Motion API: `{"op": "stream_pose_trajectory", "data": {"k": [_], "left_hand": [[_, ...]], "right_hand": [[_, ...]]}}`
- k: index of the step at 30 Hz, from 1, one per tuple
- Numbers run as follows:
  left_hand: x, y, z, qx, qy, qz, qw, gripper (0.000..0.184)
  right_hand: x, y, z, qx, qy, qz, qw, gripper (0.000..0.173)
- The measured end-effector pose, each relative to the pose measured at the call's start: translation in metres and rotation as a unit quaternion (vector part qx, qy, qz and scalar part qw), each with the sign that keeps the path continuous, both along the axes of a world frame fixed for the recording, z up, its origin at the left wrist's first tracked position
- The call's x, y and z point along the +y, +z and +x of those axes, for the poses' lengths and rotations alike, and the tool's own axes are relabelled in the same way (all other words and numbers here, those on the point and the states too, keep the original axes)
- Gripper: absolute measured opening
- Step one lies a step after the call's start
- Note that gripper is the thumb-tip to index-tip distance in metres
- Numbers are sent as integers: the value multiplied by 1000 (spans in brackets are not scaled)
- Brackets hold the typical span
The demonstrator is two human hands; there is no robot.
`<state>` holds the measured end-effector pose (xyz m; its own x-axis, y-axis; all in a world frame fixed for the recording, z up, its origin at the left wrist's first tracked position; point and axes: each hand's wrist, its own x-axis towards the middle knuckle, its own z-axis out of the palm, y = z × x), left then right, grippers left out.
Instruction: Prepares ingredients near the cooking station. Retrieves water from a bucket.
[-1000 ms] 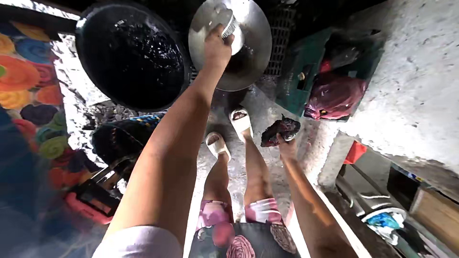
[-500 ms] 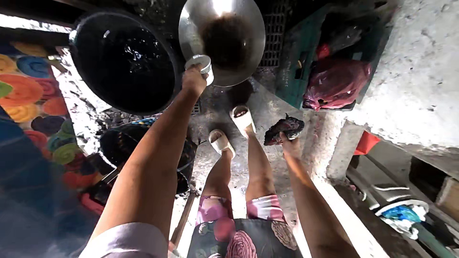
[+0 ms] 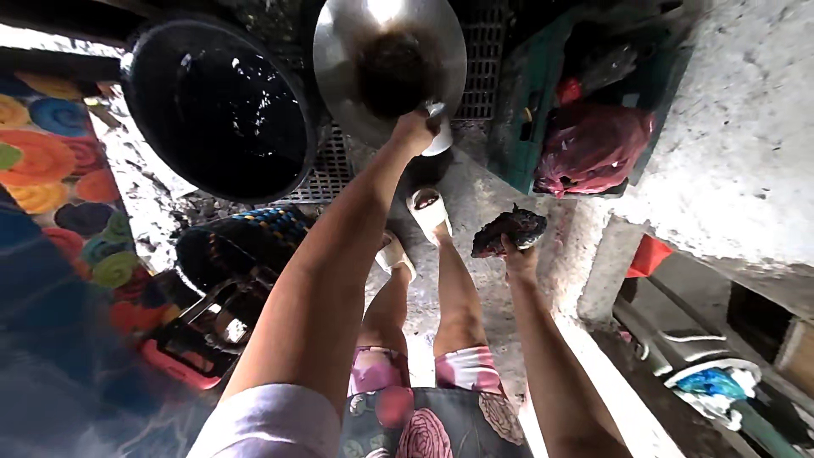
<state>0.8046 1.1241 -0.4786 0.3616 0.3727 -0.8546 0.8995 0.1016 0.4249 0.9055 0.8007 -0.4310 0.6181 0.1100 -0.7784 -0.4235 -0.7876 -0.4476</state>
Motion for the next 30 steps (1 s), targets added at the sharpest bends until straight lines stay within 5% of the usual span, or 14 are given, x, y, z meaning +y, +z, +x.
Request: {"op": "stream_pose_trajectory", "data": {"k": [8, 13, 18, 24, 27, 30], "left_hand": [[69, 56, -16, -57, 317, 48, 945, 44], [81, 99, -89, 67, 196, 240, 948, 52], [63, 107, -167, 183, 121, 270, 938, 53], [44, 139, -220, 116, 179, 232, 949, 65], [22, 188, -235, 47, 194, 224, 954, 57], [-13, 246, -254, -81, 249, 98, 960, 42]], "right_hand": [[18, 18, -10, 31, 24, -5, 999, 37], [27, 35, -17, 54, 15, 8, 998, 44], [32, 62, -28, 80, -80, 34, 993, 44], [39, 135, -40, 106, -104, 41, 988, 35], [51, 186, -49, 128, -74, 50, 988, 41], [57, 247, -54, 166, -42, 78, 982, 41]]}}
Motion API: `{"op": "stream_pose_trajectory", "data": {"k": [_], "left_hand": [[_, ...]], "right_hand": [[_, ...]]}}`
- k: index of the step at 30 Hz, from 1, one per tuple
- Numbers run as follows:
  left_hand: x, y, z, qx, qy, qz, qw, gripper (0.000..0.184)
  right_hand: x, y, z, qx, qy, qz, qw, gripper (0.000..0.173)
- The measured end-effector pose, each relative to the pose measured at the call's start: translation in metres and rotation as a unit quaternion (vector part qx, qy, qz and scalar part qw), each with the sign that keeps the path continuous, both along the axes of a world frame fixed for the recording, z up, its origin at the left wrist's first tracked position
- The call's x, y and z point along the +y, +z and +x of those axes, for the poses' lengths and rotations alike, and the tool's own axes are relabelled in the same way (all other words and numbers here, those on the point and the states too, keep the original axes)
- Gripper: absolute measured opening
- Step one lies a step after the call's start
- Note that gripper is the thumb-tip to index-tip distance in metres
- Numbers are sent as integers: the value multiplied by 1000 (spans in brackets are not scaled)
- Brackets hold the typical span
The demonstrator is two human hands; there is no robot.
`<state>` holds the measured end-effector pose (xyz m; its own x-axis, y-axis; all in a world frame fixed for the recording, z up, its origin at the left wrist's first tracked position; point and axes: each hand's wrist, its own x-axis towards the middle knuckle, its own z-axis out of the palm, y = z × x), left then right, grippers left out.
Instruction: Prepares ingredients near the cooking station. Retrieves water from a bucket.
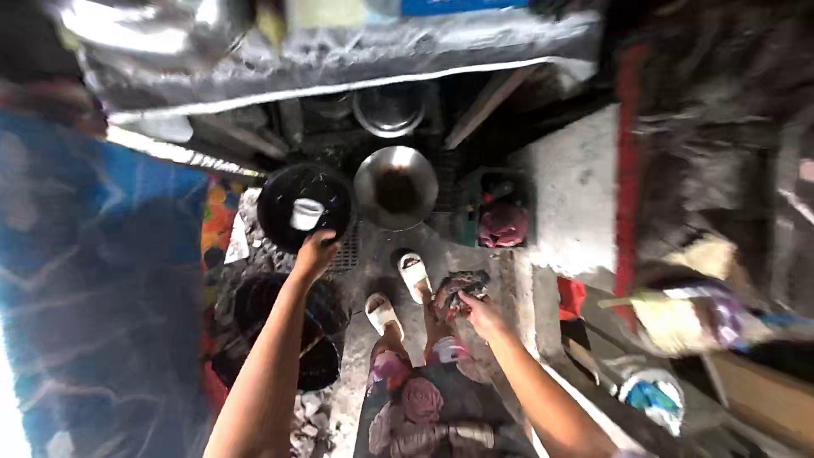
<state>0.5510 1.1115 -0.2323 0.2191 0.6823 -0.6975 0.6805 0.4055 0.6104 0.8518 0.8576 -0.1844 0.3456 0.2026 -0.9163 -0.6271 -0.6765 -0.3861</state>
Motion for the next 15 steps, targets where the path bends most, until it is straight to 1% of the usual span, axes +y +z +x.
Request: {"op": "stream_pose_trajectory", "data": {"k": [1, 2, 3, 4, 5, 6, 7, 8, 9, 10, 11, 12, 13, 14, 15], "left_hand": [[-17, 16, -7, -70, 49, -54, 995, 41], [-34, 32, -17, -111, 90, -88, 986, 41], [-51, 44, -26, -93, 89, -87, 988, 41], [-68, 55, -37, -9, 23, -54, 998, 41], [-83, 69, -49, 106, -92, -16, 990, 44], [-99, 79, -61, 184, -190, 2, 964, 51], [-117, 85, -74, 217, -242, 0, 946, 54], [-132, 87, -85, 222, -255, -13, 941, 52], [-147, 86, -92, 195, -228, -30, 954, 49], [-163, 84, -100, 154, -176, -63, 970, 47], [-178, 84, -107, 116, -126, -98, 980, 45], [-193, 85, -110, 93, -95, -123, 983, 44], [-206, 87, -113, 86, -92, -131, 983, 43], [-217, 88, -115, 90, -114, -126, 981, 42], [-226, 90, -115, 102, -149, -116, 977, 41]], "right_hand": [[-2, 20, 1, 15, 13, 16, 1000, 41], [-5, 40, 1, 28, 28, 34, 999, 41], [-7, 59, 3, 36, 43, 47, 997, 44], [-10, 78, 5, 34, 57, 53, 996, 47], [-14, 97, 6, 21, 71, 54, 996, 49], [-18, 117, 7, 1, 82, 51, 995, 51], [-23, 138, 7, -23, 90, 46, 995, 51], [-28, 159, 7, -54, 102, 42, 992, 50], [-32, 181, 10, -88, 123, 37, 988, 49], [-38, 203, 13, -122, 156, 25, 980, 49], [-45, 224, 17, -151, 201, 0, 968, 51], [-54, 243, 24, -191, 251, -23, 949, 54], [-65, 261, 30, -245, 290, -39, 924, 57], [-75, 279, 33, -306, 310, -52, 898, 58], [-80, 302, 33, -362, 309, -70, 877, 56]]}}
